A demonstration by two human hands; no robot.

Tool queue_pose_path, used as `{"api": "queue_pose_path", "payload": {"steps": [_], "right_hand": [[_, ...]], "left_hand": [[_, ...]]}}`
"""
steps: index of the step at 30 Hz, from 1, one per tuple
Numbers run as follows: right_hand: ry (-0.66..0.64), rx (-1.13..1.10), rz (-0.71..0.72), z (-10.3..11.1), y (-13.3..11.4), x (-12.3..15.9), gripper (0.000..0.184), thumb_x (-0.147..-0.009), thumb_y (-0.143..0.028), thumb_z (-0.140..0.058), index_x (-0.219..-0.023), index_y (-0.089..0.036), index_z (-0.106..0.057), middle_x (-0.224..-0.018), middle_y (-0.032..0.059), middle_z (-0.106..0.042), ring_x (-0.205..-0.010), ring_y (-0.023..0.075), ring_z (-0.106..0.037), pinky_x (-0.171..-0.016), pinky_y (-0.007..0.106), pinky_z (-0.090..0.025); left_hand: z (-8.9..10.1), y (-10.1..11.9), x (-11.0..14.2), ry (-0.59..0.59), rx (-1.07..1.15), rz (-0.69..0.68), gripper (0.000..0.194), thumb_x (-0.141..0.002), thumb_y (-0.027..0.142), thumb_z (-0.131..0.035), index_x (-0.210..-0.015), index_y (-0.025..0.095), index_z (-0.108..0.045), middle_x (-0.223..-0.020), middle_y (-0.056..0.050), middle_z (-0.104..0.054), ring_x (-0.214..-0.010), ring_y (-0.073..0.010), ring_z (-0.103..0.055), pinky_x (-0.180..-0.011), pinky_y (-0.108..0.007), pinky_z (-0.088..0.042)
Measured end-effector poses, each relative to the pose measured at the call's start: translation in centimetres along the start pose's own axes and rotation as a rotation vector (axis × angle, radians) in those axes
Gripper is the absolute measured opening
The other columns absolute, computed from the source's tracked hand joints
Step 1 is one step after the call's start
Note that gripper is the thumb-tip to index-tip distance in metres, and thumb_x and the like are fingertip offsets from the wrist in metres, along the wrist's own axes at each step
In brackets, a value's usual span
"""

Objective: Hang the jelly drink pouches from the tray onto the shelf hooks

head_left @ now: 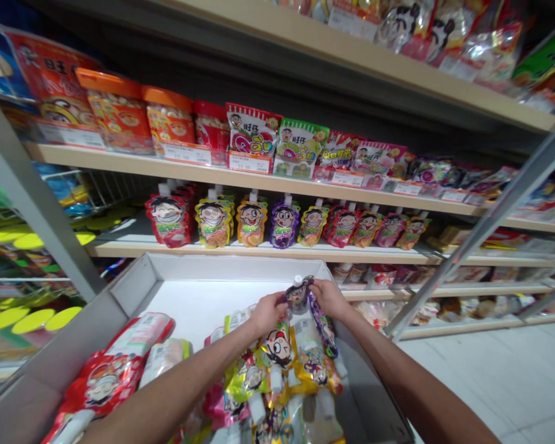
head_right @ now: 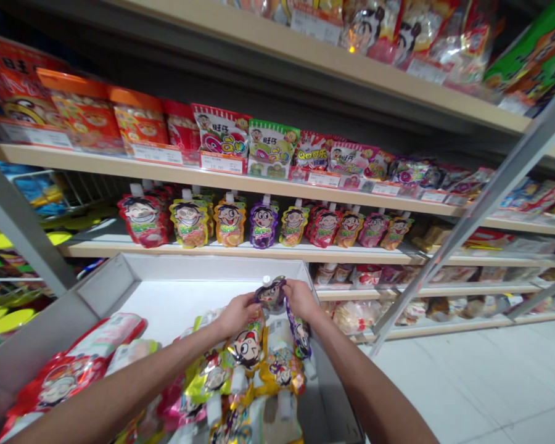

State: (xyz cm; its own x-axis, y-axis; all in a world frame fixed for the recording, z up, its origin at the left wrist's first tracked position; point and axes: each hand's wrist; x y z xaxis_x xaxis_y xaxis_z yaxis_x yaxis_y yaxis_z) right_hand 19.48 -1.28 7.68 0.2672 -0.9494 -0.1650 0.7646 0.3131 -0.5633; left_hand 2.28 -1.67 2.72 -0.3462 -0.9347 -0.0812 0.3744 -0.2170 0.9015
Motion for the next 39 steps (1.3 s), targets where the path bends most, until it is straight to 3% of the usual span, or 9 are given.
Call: {"api": "queue_pose_path", "payload": {"steps": [6,11,17,22,26,32,39], "right_hand": [[0.021,-0.268,-0.16,-0.9,0.3,-0.3,0.024,-0.074,-0.027,-0.036,-0.075,-0.013,-0.056,-0.061,0.0,-0.056,-0.051,0.0108,-0.049,-0.047,0.021,-0.042],[0.027,-0.545,-0.227,-1.3,-0.2,-0.4,0.022,-0.072,-0.03,-0.039,-0.077,-0.014,-0.054,-0.071,0.0016,-0.058,-0.057,0.0139,-0.054,-0.048,0.027,-0.048],[0.142,-0.761,-0.199,-0.4,-1.8,-2.6,0.023,-0.071,-0.032,-0.04,-0.083,-0.015,-0.05,-0.077,0.0033,-0.058,-0.067,0.0158,-0.056,-0.052,0.03,-0.051],[0.278,-0.746,-0.159,0.8,-4.0,-6.8,0.02,-0.072,-0.027,-0.037,-0.083,-0.015,-0.049,-0.081,0.0031,-0.057,-0.064,0.0127,-0.055,-0.048,0.026,-0.051],[0.351,-0.698,-0.201,0.9,-4.9,-10.1,0.018,-0.073,-0.024,-0.035,-0.081,-0.015,-0.049,-0.076,0.0014,-0.056,-0.056,0.0097,-0.053,-0.044,0.023,-0.049],[0.408,-0.547,-0.279,0.5,-4.5,-13.6,0.018,-0.074,-0.023,-0.034,-0.077,-0.015,-0.05,-0.062,-0.001,-0.053,-0.045,0.0077,-0.049,-0.037,0.018,-0.045],[0.415,-0.468,-0.333,0.2,-3.2,-15.8,0.017,-0.075,-0.024,-0.035,-0.078,-0.015,-0.049,-0.063,0.0002,-0.053,-0.042,0.0079,-0.049,-0.036,0.018,-0.043]], "left_hand": [[0.3,-0.9,-1.2,0.209,0.123,0.093,0.032,-0.07,0.034,-0.039,-0.075,0.012,-0.061,-0.07,-0.004,-0.062,-0.067,-0.0158,-0.053,-0.062,-0.025,-0.041],[0.5,0.5,-1.5,0.298,0.271,0.167,0.024,-0.069,0.03,-0.04,-0.069,0.012,-0.057,-0.063,-0.002,-0.057,-0.058,-0.012,-0.051,-0.051,-0.021,-0.042],[2.3,3.0,-4.2,0.467,0.122,0.083,0.022,-0.071,0.026,-0.038,-0.064,0.013,-0.056,-0.055,0.0,-0.054,-0.052,-0.01,-0.05,-0.05,-0.02,-0.041],[5.4,5.5,-7.1,0.612,-0.035,0.052,0.021,-0.072,0.022,-0.039,-0.066,0.015,-0.057,-0.06,-0.001,-0.057,-0.056,-0.0108,-0.051,-0.055,-0.021,-0.041],[7.0,6.2,-9.4,0.703,-0.111,0.093,0.019,-0.071,0.019,-0.04,-0.063,0.015,-0.058,-0.059,-0.002,-0.057,-0.058,-0.0123,-0.052,-0.058,-0.022,-0.04],[7.6,5.9,-12.6,0.752,-0.179,0.232,0.02,-0.071,0.02,-0.04,-0.065,0.017,-0.059,-0.062,-0.004,-0.06,-0.06,-0.0146,-0.054,-0.057,-0.023,-0.038],[7.6,5.8,-13.8,0.725,-0.189,0.252,0.021,-0.071,0.021,-0.04,-0.073,0.015,-0.06,-0.072,-0.008,-0.062,-0.068,-0.0161,-0.056,-0.062,-0.024,-0.039]]}}
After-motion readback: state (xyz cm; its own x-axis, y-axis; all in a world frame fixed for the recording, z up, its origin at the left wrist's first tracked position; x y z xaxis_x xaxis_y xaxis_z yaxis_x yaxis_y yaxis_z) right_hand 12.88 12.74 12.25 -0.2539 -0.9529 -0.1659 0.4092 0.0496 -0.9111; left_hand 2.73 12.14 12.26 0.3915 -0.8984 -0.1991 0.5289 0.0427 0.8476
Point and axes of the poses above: each hand's wrist, its own x-axis away from the middle knuckle, its own z-axis out of the back of the hand, y = z × x
